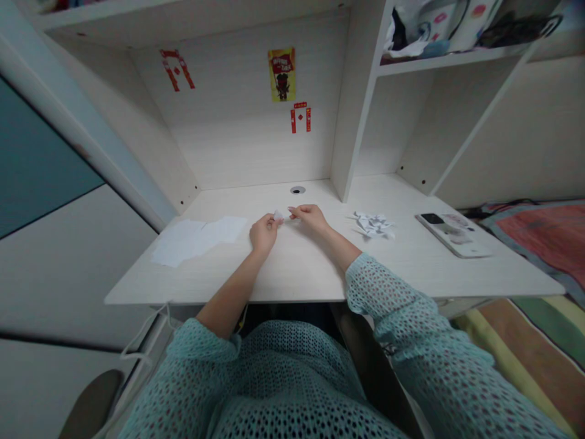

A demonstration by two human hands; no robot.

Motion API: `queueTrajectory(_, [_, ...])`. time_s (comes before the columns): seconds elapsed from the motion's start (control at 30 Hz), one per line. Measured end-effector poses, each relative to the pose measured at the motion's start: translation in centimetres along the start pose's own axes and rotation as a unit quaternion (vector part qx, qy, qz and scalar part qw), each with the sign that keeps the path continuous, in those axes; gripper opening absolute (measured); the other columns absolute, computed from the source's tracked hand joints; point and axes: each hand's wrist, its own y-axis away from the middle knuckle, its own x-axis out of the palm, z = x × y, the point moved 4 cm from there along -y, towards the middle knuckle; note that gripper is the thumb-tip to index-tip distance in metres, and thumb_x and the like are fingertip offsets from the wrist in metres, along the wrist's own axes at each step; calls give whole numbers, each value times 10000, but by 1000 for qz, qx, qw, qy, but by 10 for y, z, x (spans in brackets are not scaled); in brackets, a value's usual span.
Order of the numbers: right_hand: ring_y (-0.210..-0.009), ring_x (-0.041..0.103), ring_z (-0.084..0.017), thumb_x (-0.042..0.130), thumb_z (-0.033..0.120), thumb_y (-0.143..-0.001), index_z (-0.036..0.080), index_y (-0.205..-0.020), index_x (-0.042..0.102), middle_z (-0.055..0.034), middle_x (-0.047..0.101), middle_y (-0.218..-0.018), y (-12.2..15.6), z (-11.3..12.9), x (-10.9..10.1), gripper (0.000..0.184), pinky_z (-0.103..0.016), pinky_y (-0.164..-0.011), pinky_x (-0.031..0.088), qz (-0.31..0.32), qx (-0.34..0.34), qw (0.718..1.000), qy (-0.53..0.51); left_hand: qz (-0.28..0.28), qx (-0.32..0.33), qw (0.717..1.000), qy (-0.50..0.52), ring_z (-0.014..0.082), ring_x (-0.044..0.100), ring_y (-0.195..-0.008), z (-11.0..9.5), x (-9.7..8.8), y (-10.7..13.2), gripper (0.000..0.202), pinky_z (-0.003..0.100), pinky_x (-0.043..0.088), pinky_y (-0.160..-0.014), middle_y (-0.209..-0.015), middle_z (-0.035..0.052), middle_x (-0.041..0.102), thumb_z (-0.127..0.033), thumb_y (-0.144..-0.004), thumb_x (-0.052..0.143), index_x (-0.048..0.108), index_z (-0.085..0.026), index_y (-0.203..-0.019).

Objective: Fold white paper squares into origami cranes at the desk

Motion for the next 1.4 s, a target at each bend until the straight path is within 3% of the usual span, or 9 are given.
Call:
queueTrajectory(0.2, [-624, 578, -148, 640, 517, -661, 160, -601, 671, -51, 679, -662, 2, 4, -4, 363, -248, -604, 385, 14, -20, 999, -31, 16, 7, 1000, -1, 179, 628, -820, 4, 4, -3, 190, 236, 413, -676, -848, 24, 704, -392, -787, 548, 651, -235, -816])
queueTrajectory(0.4, [-589, 551, -141, 652, 556, -628, 143, -627, 695, -51, 667, -615, 2, 2, -6, 415, -247, -563, 370, 2, 21, 1000, -20, 48, 1, 999, 25, 176, 638, -798, 6, 9, -4, 194, 233, 426, -664, -812, 23, 707, -391, -777, 550, 642, -220, -758])
queueTrajectory(0.63, [-650, 586, -149, 625, 598, -647, 147, -637, 695, -91, 697, -710, 5, 5, -2, 456, -242, -576, 398, 27, 66, 996, -49, 46, -11, 998, 49, 192, 644, -789, 5, 8, -4, 196, 240, 424, -643, -810, 38, 710, -398, -758, 573, 636, -214, -732])
queueTrajectory(0.9, [-652, 583, -141, 693, 524, -601, 141, -645, 696, -92, 703, -742, 6, 3, -3, 386, -234, -567, 387, 32, 93, 993, -61, 40, -24, 998, 46, 193, 639, -829, 6, 6, -4, 179, 241, 424, -659, -811, 33, 711, -393, -739, 597, 620, -221, -696])
queueTrajectory(1.2, [-662, 581, -119, 746, 423, -561, 156, -699, 691, -79, 703, -834, 11, -3, 6, 305, -224, -551, 408, 4, 201, 963, -180, 77, -12, 975, 206, 186, 662, -755, 27, 26, -14, 260, 239, 449, -643, -769, 75, 705, -426, -727, 607, 606, -167, -709])
queueTrajectory(1.4, [-662, 580, -121, 743, 400, -581, 159, -722, 691, -80, 699, -862, 12, 1, 6, 284, -219, -519, 410, 13, 218, 953, -210, 86, -38, 959, 267, 185, 656, -750, 27, 28, -15, 272, 250, 461, -657, -783, 95, 704, -424, -699, 638, 610, -153, -710])
